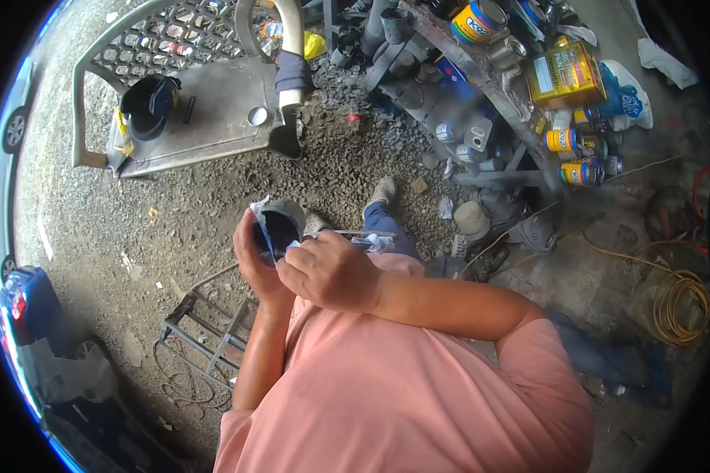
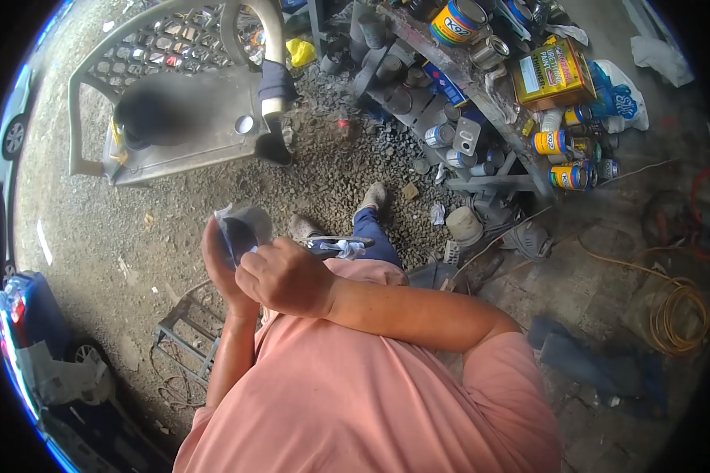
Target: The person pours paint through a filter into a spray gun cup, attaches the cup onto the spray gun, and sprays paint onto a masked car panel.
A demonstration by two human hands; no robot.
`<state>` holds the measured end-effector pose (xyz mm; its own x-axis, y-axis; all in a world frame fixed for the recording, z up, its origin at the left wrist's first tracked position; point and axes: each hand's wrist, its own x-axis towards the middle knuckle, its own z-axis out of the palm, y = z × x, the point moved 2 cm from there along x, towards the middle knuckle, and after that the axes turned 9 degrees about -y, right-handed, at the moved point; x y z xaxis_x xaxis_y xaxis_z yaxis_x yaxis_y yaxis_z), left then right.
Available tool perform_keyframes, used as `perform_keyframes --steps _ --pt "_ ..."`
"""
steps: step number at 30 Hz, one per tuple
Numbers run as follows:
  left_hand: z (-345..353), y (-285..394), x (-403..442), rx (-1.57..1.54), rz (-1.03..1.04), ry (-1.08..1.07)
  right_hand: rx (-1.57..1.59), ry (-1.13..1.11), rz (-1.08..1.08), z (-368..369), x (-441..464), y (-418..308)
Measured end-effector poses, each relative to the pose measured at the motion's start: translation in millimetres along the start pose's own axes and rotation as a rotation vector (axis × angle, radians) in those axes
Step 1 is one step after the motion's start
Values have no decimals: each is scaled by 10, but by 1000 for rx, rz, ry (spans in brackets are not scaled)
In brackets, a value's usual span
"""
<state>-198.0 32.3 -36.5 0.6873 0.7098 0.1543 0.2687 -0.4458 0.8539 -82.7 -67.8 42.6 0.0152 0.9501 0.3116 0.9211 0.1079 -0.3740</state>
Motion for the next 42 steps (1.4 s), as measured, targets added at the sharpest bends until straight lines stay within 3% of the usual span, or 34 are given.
perform_keyframes --steps 4,6,16,27,34,37,42 --pt "6 55 67 26 12 -22 -12 30 27 3 22 8" --pt "-6 80 104 73 146 28 41 -37 16 27 7 26" --pt "-297 381 190 -91 -2 49 -41 -39 14 -46 238 -81" --pt "-416 273 273 -45 59 126 -95 -44 -46 -39 471 -117" --pt "-316 338 464 -33 -20 22 132 46 189 -139 421 134" --pt "-243 356 519 1 -8 -4 406 86 469 -165 377 270" --pt "-155 371 589 15 27 -58 754 126 757 -95 208 531"
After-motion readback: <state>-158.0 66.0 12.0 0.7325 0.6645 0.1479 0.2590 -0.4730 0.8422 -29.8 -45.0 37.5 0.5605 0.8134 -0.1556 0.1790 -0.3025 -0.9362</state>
